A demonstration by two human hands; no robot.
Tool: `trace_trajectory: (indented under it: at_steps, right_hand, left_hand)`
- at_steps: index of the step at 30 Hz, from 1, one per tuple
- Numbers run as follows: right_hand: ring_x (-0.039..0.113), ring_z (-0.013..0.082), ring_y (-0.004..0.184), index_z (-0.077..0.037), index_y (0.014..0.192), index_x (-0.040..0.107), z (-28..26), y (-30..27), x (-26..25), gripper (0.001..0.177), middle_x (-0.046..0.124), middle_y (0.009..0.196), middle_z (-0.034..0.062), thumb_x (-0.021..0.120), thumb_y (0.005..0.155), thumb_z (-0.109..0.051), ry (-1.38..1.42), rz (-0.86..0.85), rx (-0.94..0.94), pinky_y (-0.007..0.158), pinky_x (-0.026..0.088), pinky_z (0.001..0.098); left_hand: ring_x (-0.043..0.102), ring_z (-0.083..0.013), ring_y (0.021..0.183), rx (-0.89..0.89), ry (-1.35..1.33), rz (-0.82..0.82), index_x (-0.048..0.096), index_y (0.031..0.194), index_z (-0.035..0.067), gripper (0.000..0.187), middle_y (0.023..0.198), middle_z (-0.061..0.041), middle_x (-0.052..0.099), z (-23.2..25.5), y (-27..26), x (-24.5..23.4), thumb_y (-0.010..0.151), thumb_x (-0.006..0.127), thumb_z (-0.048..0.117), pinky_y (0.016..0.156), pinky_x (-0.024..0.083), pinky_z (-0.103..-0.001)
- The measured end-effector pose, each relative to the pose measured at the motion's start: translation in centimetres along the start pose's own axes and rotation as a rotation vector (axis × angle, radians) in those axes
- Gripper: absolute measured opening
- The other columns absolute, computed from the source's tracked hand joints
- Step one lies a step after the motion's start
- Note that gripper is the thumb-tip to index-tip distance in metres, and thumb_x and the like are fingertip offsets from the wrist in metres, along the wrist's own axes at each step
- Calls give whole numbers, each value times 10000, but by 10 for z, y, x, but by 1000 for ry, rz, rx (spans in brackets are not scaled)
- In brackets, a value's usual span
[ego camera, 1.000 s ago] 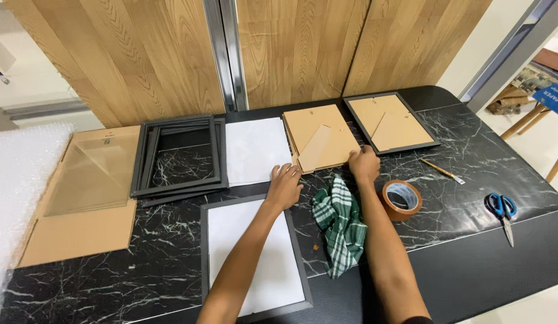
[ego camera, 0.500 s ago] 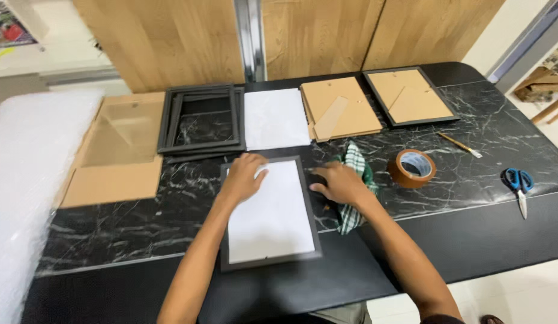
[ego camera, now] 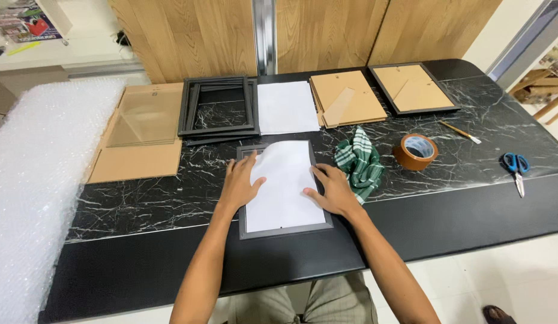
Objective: The person repeatedly wipes the glass and cardboard backing of several picture frames with a green cloth on a black marble table. They handle each frame one at a time, wiping both sides and stacking the frames after cleaning.
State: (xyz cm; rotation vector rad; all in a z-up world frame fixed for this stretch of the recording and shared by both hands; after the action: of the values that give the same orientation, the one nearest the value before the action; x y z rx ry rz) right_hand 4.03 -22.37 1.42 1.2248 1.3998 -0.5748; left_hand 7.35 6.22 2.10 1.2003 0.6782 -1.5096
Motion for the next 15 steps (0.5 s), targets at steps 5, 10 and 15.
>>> trace_trajectory:
  at_steps: [5,10,15]
  right_hand:
    - [590,348,1353,-39,1488,586,17,-6,14,763,601,1457,178,657,965,-591,202,83,124,1173,426,494]
    - [637,404,1253,-43,1256,729,25,-2,16,492,661,1340,164,829,900,-367,467,209,120,1104,473,524]
    - [724,251,1002,-85,896,782,55,3,42,152,780,1043,67,840,929,-222,711,326,154,967,521,403]
  left_hand:
    - [516,-417,1416,150,-666,271,295,1671,62,866,1501,-186,617,15,-12,-7,910,709,72,1216,352,-566]
    - [549,-405,1400,293,-1028,479,307,1647,23,889,1626,-226,453,19,-12,-7,868,727,-68,1169,443,-510]
    - [398,-402,1510,251,-1316,589,191,1698,127,1064,1765,-126,163,3,3,17,847,806,-50,1194,450,-478]
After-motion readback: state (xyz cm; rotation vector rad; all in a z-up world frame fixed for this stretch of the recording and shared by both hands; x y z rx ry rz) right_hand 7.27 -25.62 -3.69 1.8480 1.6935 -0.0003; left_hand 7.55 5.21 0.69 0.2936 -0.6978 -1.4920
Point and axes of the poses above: each hand's wrist, its own y-axis towards the middle knuckle, its own x-axis out of the palm, z = x × y, the point moved 4 cm from there along y, towards the middle knuckle
